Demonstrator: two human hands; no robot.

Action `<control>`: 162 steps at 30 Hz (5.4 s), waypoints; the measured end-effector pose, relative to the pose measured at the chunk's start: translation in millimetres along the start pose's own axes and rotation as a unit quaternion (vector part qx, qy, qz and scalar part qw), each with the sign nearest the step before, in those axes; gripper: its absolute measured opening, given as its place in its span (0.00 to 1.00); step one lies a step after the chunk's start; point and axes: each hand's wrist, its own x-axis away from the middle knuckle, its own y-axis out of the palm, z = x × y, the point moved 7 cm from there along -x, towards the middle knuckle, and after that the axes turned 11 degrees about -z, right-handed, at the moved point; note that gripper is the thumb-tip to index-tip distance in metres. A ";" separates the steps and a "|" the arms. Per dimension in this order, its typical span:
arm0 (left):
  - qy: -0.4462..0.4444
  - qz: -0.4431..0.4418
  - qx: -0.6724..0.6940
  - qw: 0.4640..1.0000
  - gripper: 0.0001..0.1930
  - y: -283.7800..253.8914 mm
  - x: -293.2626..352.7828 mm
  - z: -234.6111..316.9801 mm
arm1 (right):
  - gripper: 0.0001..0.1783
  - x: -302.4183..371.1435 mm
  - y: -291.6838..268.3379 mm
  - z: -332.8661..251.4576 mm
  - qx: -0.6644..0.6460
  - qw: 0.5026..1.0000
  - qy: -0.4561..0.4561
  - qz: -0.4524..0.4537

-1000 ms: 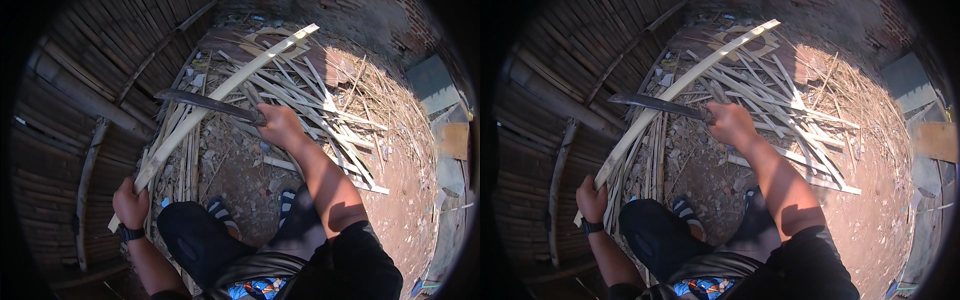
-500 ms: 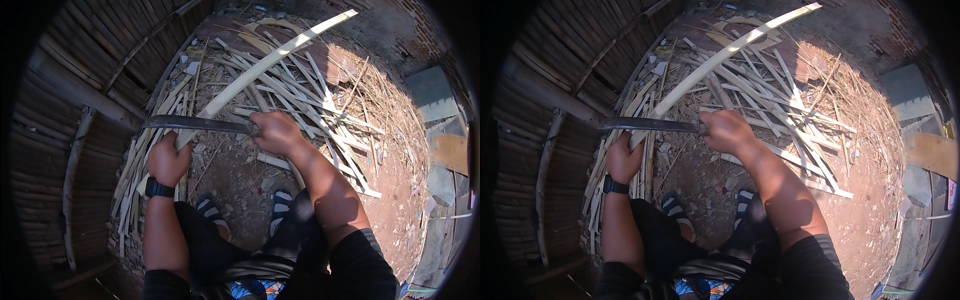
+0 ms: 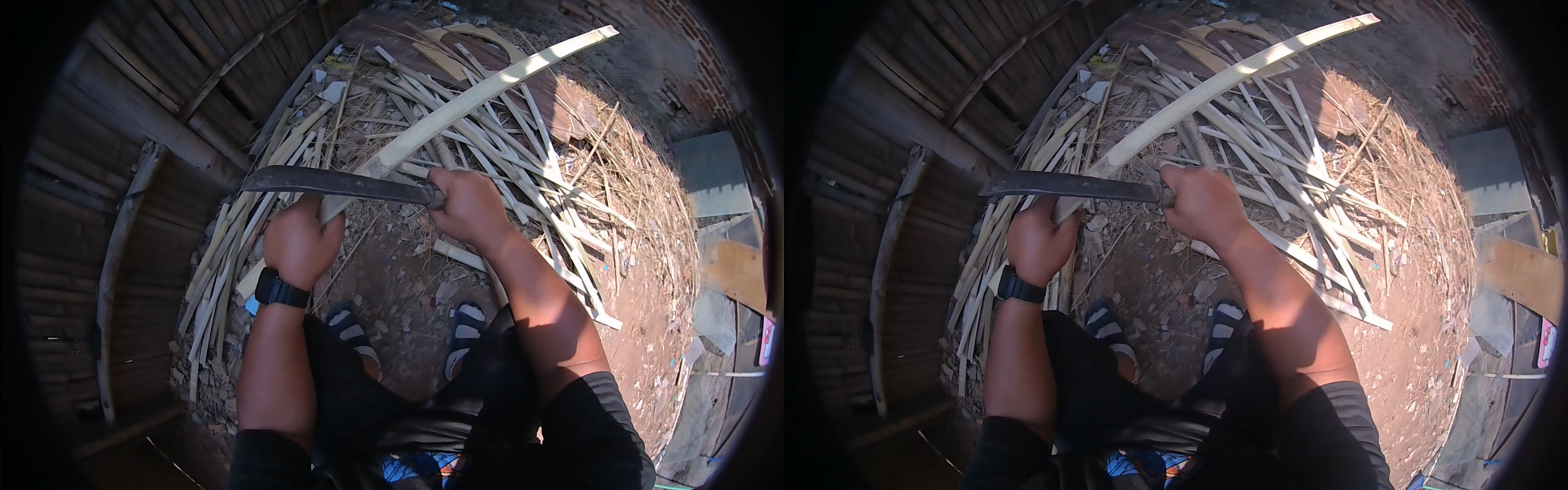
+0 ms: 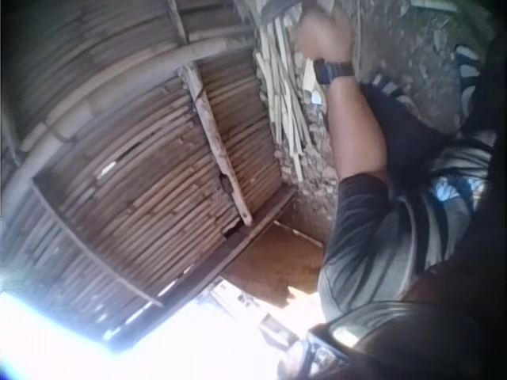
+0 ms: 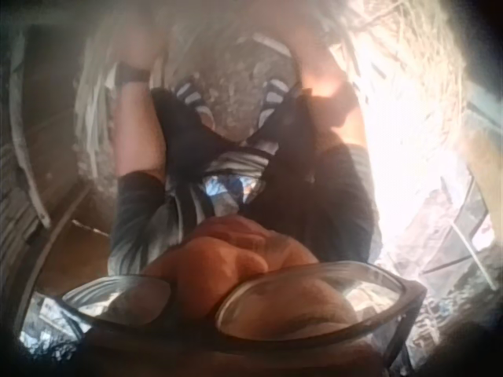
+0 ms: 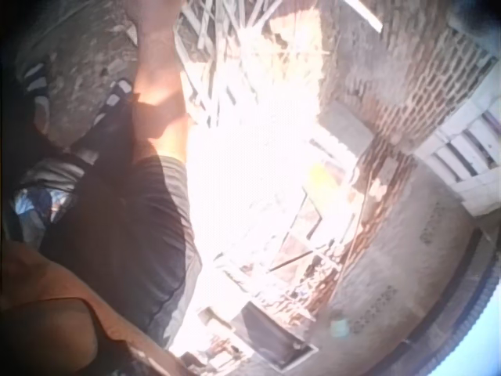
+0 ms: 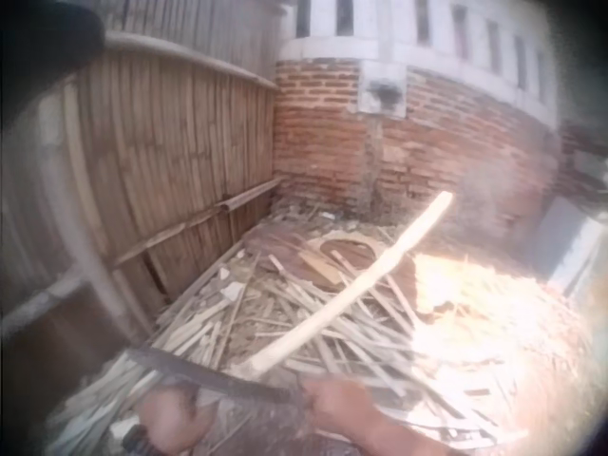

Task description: The person splits a long bamboo pole into thin strips using a machete. They hold the bamboo with one hand and strike it with the blade to separate the sections, then continue to shave and refine the strips.

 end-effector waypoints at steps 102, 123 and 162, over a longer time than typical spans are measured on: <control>-0.065 0.030 -0.177 0.982 0.28 -15.8 3.7 -20.6 | 0.21 63.1 -85.4 7.0 0.174 0.967 0.180 -0.051; -0.065 -0.021 -0.192 0.979 0.28 0.0 -1.5 -17.2 | 0.21 33.4 -33.9 5.9 0.201 0.968 0.134 -0.060; 0.024 0.025 -0.056 0.998 0.28 12.4 3.9 17.9 | 0.29 12.3 -17.1 85.0 -0.612 0.700 0.158 0.331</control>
